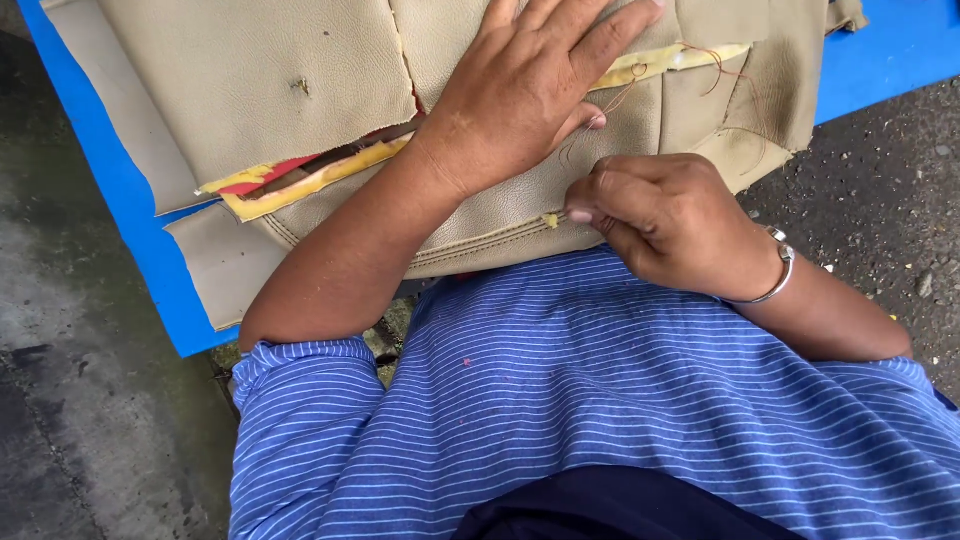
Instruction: Repairing a tear in a leather seat cover by hand-sewing and trimming edges with tools
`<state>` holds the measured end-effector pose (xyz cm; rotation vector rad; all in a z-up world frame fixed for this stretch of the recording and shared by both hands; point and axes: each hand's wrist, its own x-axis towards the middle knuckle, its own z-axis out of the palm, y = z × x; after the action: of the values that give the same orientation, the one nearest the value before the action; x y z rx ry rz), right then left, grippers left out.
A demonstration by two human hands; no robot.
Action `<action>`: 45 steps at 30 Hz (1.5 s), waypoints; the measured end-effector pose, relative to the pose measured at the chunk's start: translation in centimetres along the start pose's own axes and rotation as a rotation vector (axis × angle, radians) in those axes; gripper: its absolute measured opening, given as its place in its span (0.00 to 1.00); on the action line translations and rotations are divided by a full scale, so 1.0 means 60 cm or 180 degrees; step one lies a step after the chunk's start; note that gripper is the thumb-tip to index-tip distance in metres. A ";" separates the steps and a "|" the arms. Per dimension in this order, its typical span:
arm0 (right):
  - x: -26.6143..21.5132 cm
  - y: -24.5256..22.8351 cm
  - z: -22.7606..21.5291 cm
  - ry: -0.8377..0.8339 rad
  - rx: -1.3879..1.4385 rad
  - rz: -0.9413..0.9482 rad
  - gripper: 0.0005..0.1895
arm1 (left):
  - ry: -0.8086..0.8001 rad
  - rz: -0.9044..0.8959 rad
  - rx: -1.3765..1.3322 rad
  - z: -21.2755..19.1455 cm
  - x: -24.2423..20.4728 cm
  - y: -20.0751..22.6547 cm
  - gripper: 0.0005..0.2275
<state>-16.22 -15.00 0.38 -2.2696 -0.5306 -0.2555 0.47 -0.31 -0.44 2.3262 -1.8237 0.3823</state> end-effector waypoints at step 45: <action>0.057 -0.056 0.041 -0.0915 0.1865 -0.1211 0.11 | 0.0033 -0.0043 0.0156 0.030 0.009 -0.005 0.47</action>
<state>-14.60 -10.13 2.07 -1.6296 -1.0401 0.0456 1.08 -1.24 -1.96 2.3628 -1.8129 0.4412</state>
